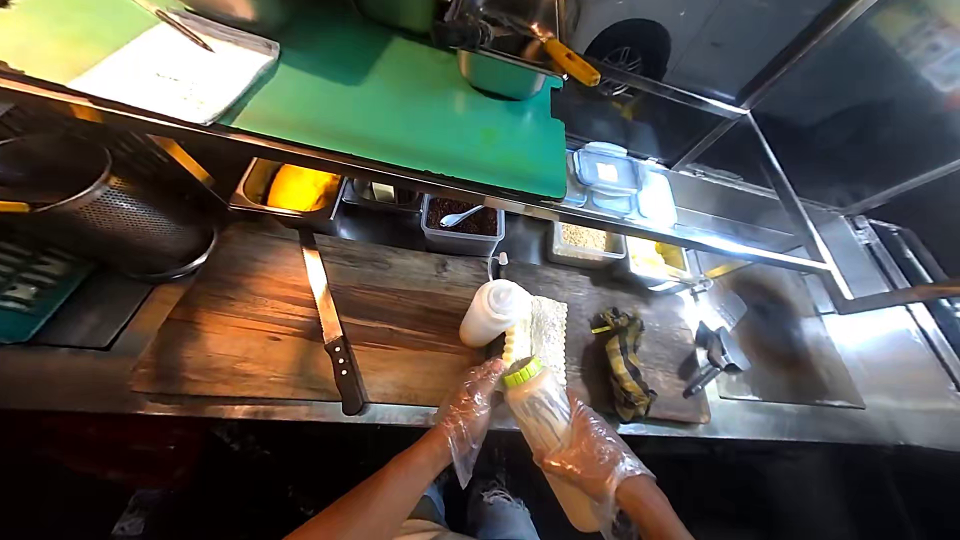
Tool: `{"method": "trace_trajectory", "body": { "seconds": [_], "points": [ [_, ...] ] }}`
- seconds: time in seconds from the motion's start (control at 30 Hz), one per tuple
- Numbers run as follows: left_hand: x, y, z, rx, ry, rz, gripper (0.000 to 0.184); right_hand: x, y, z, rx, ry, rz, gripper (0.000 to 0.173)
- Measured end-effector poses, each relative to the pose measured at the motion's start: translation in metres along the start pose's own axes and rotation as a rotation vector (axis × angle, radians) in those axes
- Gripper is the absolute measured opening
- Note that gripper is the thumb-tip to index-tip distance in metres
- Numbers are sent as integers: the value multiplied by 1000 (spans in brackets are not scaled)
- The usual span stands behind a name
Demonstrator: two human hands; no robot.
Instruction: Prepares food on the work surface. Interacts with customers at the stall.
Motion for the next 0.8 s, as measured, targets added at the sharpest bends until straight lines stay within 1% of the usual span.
{"method": "trace_trajectory", "body": {
  "seconds": [0.2,0.33,0.5,0.57,0.67,0.73,0.8],
  "points": [
    [-1,-5,5,56,19,12,42,7,-21,-2,-181,-28,100,118],
    [-2,-5,4,116,26,-5,42,15,-28,-13,-247,-100,168,118],
    [-7,2,1,-2,2,-26,45,26,-30,-31,-141,-186,184,115],
    [-13,6,-3,-132,-34,-36,46,26,-30,-35,-117,-198,199,114],
    [-24,18,-11,-266,-73,-79,40,29,-28,-39,-148,-201,207,116],
    [-27,21,-9,-230,-50,-94,36,31,-29,-37,-188,-189,221,117],
    [-24,18,-4,-136,-15,-105,35,33,-32,-32,-219,-189,246,115]
  ]
}}
Point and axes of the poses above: each hand's wrist, its own x-axis towards the middle knuckle, its own y-axis out of the palm, z = x × y, the point moved 1 cm from there along x, towards the middle knuckle, and after that the axes turned 5 degrees about z, right-handed, at the moved point
